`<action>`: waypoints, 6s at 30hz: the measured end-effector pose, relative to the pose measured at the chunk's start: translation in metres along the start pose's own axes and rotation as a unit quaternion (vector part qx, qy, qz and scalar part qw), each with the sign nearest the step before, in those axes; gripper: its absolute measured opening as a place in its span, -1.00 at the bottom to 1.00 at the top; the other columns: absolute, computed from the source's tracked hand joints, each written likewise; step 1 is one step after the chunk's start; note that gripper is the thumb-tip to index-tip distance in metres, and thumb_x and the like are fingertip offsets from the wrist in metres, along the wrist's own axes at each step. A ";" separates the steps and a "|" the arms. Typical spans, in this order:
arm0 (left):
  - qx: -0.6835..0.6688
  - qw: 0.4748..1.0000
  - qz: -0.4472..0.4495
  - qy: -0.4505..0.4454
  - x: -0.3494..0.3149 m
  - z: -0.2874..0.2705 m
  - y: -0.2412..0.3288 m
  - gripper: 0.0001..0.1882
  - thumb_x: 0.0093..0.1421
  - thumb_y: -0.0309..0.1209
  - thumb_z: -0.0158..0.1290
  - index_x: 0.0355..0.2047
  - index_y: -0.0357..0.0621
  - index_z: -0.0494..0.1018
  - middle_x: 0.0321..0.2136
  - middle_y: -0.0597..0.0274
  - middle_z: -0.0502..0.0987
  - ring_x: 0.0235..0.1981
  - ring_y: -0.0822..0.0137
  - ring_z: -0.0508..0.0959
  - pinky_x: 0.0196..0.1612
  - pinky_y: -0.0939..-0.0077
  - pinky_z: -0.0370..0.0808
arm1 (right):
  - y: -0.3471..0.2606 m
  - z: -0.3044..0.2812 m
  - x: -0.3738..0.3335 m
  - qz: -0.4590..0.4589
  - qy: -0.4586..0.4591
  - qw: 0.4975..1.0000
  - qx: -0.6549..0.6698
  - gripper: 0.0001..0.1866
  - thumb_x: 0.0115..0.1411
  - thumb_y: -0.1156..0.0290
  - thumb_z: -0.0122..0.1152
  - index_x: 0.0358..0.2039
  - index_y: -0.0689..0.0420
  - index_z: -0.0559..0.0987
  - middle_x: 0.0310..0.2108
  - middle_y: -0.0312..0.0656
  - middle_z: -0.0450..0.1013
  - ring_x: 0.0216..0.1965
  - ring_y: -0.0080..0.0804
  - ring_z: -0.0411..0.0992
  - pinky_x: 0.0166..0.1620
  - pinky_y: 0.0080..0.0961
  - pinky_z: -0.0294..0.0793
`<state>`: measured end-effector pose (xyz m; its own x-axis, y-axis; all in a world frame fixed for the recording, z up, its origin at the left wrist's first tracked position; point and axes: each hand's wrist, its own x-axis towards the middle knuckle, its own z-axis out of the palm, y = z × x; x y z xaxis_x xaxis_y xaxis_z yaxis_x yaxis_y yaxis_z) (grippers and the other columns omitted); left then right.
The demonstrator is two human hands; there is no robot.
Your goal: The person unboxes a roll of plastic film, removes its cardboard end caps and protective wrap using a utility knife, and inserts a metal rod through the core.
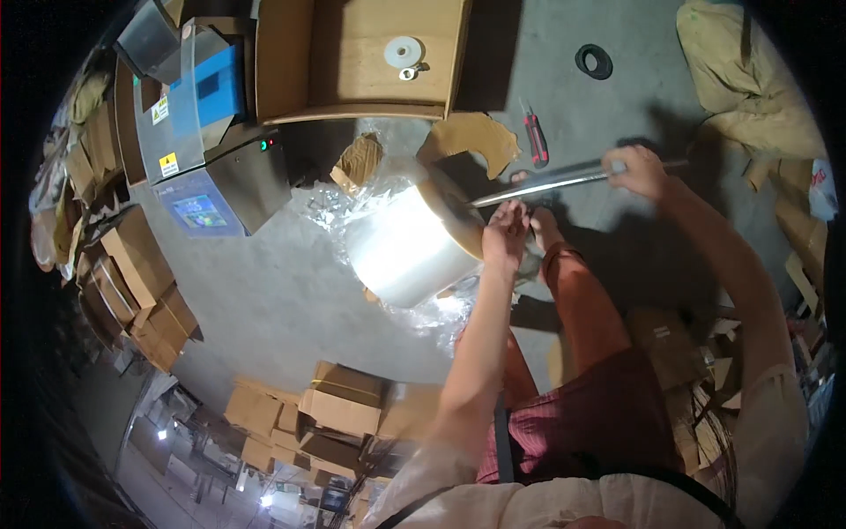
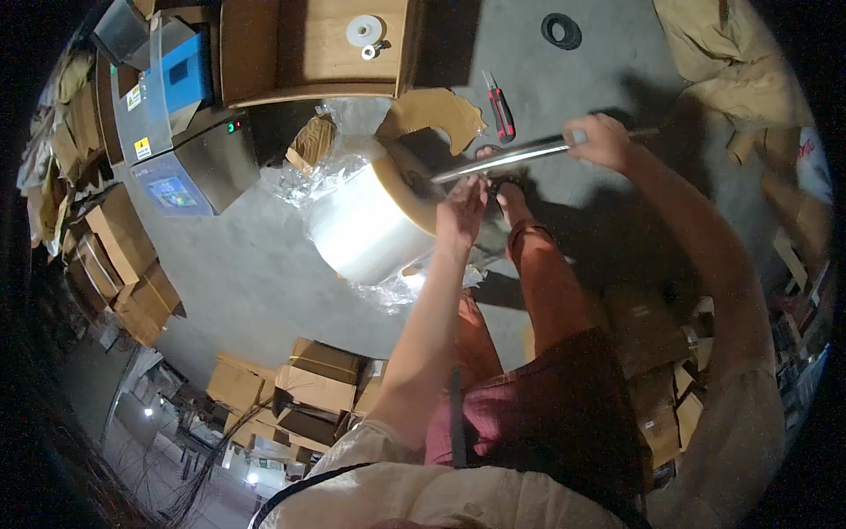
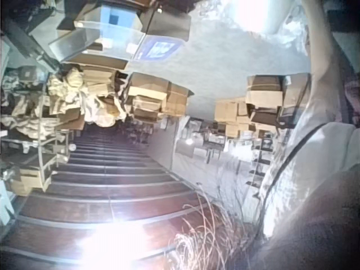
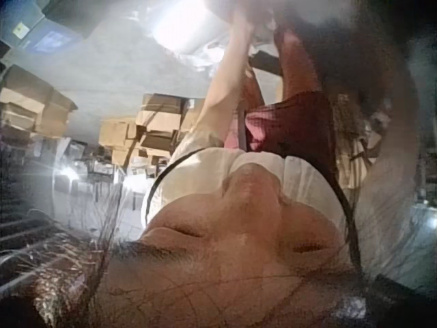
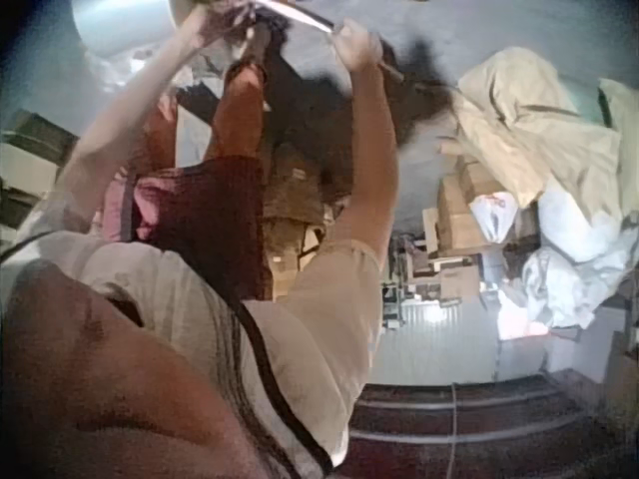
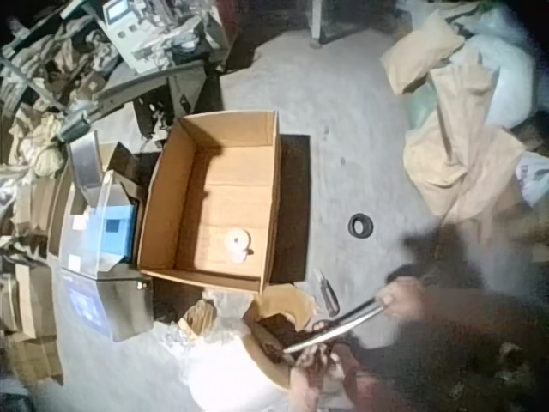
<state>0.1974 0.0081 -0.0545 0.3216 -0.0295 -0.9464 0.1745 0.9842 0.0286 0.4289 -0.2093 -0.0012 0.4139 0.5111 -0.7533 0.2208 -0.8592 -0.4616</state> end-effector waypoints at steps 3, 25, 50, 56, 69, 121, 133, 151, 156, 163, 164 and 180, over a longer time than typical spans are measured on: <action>0.175 0.981 0.088 -0.001 -0.047 0.004 0.000 -0.74 0.28 -0.49 -0.06 -0.04 -0.28 0.41 -0.11 0.14 0.54 -0.10 0.24 0.51 0.05 0.31 0.44 | 0.011 0.015 0.034 -0.011 0.025 0.999 -0.042 -0.75 -0.15 0.27 0.29 -0.37 -0.03 0.60 -0.40 -0.10 0.55 -0.30 -0.05 0.53 -0.21 -0.22 0.46; 0.899 0.390 0.170 -0.107 0.095 -0.054 0.283 -0.11 0.18 0.46 -0.65 0.40 0.35 -0.04 0.41 0.33 -0.01 0.43 -0.09 -0.27 0.40 -0.15 -0.43 | -0.152 0.212 0.167 -0.071 0.004 0.997 -0.014 -0.76 0.00 0.47 0.08 -0.29 0.21 0.58 -0.19 0.16 0.50 -0.06 0.20 0.43 -0.02 -0.04 0.41; 0.880 0.310 0.347 -0.098 0.166 -0.024 0.288 -0.62 0.22 -0.04 0.07 -0.22 -0.09 0.59 -0.31 -0.02 0.60 -0.20 -0.07 0.55 -0.09 0.19 0.47 | -0.101 0.269 0.170 -0.361 0.207 0.907 -0.058 -0.87 -0.23 0.55 0.14 -0.56 0.20 0.45 -0.50 0.03 0.42 -0.29 0.02 0.43 0.15 -0.15 0.33; 0.809 0.452 0.376 0.008 0.125 -0.068 0.281 -0.56 0.22 -0.06 0.09 -0.12 -0.18 0.54 -0.22 -0.06 0.60 -0.17 -0.04 0.58 -0.06 0.23 0.47 | -0.116 0.268 0.154 -0.244 0.186 0.948 -0.083 -0.85 -0.09 0.56 0.11 -0.42 0.21 0.53 -0.36 0.05 0.46 -0.11 0.03 0.43 0.17 -0.19 0.32; 0.793 0.395 0.460 0.062 -0.044 -0.106 0.163 -0.60 0.36 -0.31 -0.19 0.13 -0.24 0.33 0.01 -0.09 0.41 0.04 -0.09 0.35 0.17 0.08 0.20 | -0.157 0.199 0.137 -0.051 0.114 0.917 0.378 -0.62 0.08 0.11 0.27 -0.34 0.23 0.60 -0.33 -0.12 0.55 -0.29 -0.46 0.46 -0.23 -0.51 0.35; 0.693 0.513 0.506 0.004 -0.087 -0.166 0.104 -0.55 0.15 -0.41 0.10 0.04 -0.32 0.38 0.05 -0.17 0.39 0.04 -0.17 0.40 0.00 0.05 0.43 | -0.189 0.191 0.251 -0.041 0.073 0.978 -0.189 -0.61 0.16 0.17 0.16 -0.17 0.25 0.49 -0.26 0.13 0.53 -0.17 0.09 0.49 -0.03 -0.07 0.38; 0.906 0.397 0.096 -0.116 0.041 -0.246 0.272 -0.45 0.42 0.04 -0.47 0.39 0.39 0.03 0.44 0.48 -0.11 0.44 0.22 -0.10 0.42 -0.06 -0.30 | -0.279 0.273 0.051 -0.316 0.094 0.927 -0.181 -0.52 0.23 0.26 0.08 0.10 0.24 0.33 0.13 0.12 0.27 0.20 0.09 0.23 0.31 -0.01 0.12; 0.790 0.440 0.425 0.046 0.065 -0.110 0.162 -0.10 -0.07 0.06 0.28 0.12 -0.34 0.28 0.03 -0.24 0.42 0.16 -0.18 0.28 0.27 0.00 0.06 | -0.256 0.298 0.015 -0.294 0.089 0.935 -0.175 -0.41 0.06 0.26 0.19 0.07 0.32 0.42 0.17 0.10 0.26 0.25 0.13 0.16 0.32 0.05 0.09; 0.798 0.484 0.348 -0.091 0.105 -0.090 0.166 -0.15 -0.13 0.04 0.34 -0.02 -0.35 0.30 -0.07 -0.25 0.46 0.09 -0.12 0.33 0.19 -0.01 0.10 | -0.238 0.305 0.008 -0.342 0.162 0.906 -0.191 -0.45 0.13 0.22 0.08 0.05 0.32 0.45 0.08 0.14 0.38 0.22 0.06 0.23 0.33 0.02 0.10; 0.837 0.357 0.414 -0.022 0.167 -0.100 0.163 -0.26 -0.06 -0.05 0.31 0.00 -0.22 0.28 -0.08 -0.04 0.50 0.06 0.03 0.37 0.11 -0.03 0.16 | -0.247 0.307 -0.010 -0.342 0.157 0.912 -0.165 -0.54 0.20 0.23 0.05 0.00 0.31 0.44 0.10 0.15 0.31 0.16 0.06 0.29 0.23 0.01 0.28; 0.836 0.360 0.414 -0.023 0.173 -0.102 0.164 -0.26 -0.06 -0.05 0.31 0.00 -0.22 0.28 -0.08 -0.04 0.50 0.06 0.03 0.37 0.11 -0.03 0.16 | -0.245 0.308 -0.009 -0.341 0.154 0.912 -0.168 -0.54 0.20 0.23 0.05 0.00 0.31 0.44 0.10 0.15 0.31 0.16 0.06 0.29 0.23 0.01 0.28; 0.518 0.668 0.470 0.253 -0.033 -0.282 0.182 -0.80 0.23 -0.40 0.05 -0.23 -0.28 0.46 -0.36 -0.03 0.53 -0.36 0.02 0.51 -0.20 0.22 0.46 | -0.181 0.268 0.044 -0.047 0.146 0.960 0.235 -0.77 0.22 0.56 -0.06 -0.11 0.19 0.46 -0.14 -0.07 0.47 0.03 -0.12 0.41 0.10 -0.28 0.38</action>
<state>-0.0442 0.2377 -0.1089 0.4317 0.8381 -0.3335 0.7517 -0.1298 0.6466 0.1703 -0.0249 -0.0767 0.6559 0.4986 -0.5667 -0.1246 -0.6689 -0.7328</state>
